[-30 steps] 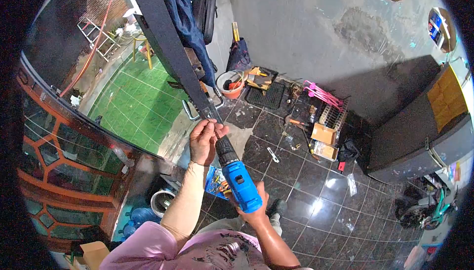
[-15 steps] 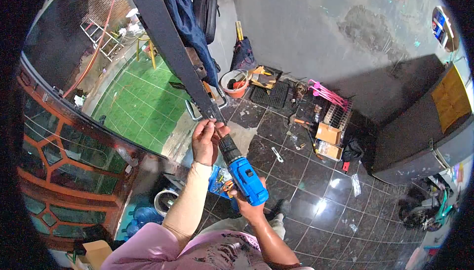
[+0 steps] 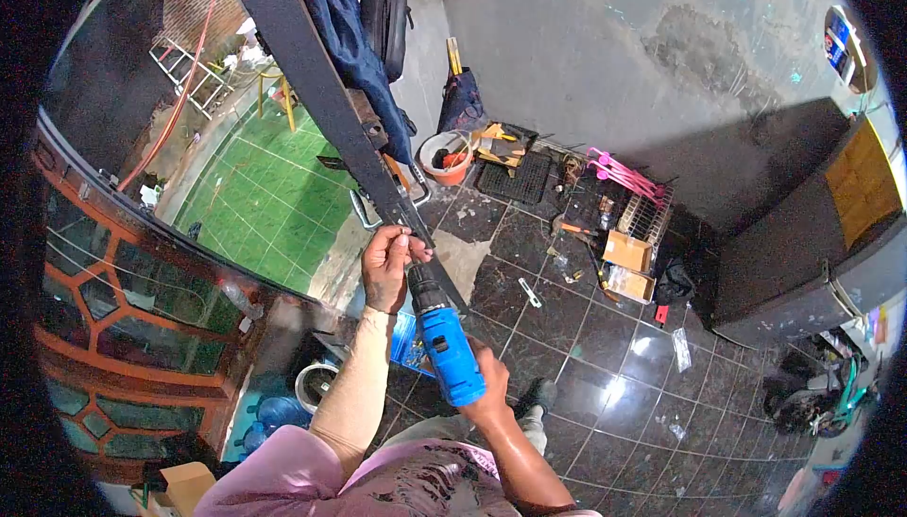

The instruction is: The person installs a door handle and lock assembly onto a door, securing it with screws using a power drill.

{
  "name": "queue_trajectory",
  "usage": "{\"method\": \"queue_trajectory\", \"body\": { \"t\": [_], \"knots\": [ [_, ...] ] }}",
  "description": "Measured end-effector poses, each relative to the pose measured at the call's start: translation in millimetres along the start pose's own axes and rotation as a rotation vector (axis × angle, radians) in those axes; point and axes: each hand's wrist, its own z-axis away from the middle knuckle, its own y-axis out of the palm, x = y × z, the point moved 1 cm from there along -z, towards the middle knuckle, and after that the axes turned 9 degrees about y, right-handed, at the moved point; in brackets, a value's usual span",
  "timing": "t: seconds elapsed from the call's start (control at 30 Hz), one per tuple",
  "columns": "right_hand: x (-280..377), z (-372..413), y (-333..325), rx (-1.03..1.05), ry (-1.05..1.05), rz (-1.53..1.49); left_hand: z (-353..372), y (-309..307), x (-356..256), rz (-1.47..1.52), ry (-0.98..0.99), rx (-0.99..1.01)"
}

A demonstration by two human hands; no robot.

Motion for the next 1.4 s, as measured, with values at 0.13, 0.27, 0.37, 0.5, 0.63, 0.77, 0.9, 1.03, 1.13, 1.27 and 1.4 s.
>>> {"method": "queue_trajectory", "body": {
  "t": [0.13,0.27,0.37,0.5,0.63,0.77,0.9,1.03,1.13,1.27,1.4],
  "knots": [
    [9,-5,-5,0.036,0.064,0.01,1,-5,3,0.152,-0.01,0.002],
    [6,-6,9,0.013,0.153,-0.36,-1,-7,7,0.202,-0.039,-0.031],
    [10,-8,11,0.009,0.096,-0.395,-3,-4,5,0.201,0.006,-0.053],
    [6,-9,19,-0.027,0.083,-0.476,-2,-1,5,0.181,0.012,-0.104],
    [-1,-5,29,-0.066,0.073,-0.46,-2,3,5,0.168,0.049,-0.125],
    [-5,-6,35,-0.069,0.098,-0.471,-3,8,1,0.224,0.077,-0.112],
    [-2,-9,35,-0.087,0.072,-0.461,-2,10,4,0.394,0.032,-0.155],
    [-1,-13,35,-0.094,0.009,-0.363,-4,7,4,0.516,-0.03,-0.18],
    [-3,-14,40,-0.109,0.016,-0.391,-7,5,6,0.561,-0.057,-0.182],
    [-4,-15,42,-0.11,0.016,-0.363,-9,6,9,0.596,-0.047,-0.179],
    [0,-21,43,-0.109,-0.006,-0.39,-10,10,3,0.584,-0.059,-0.202]
  ]
}}
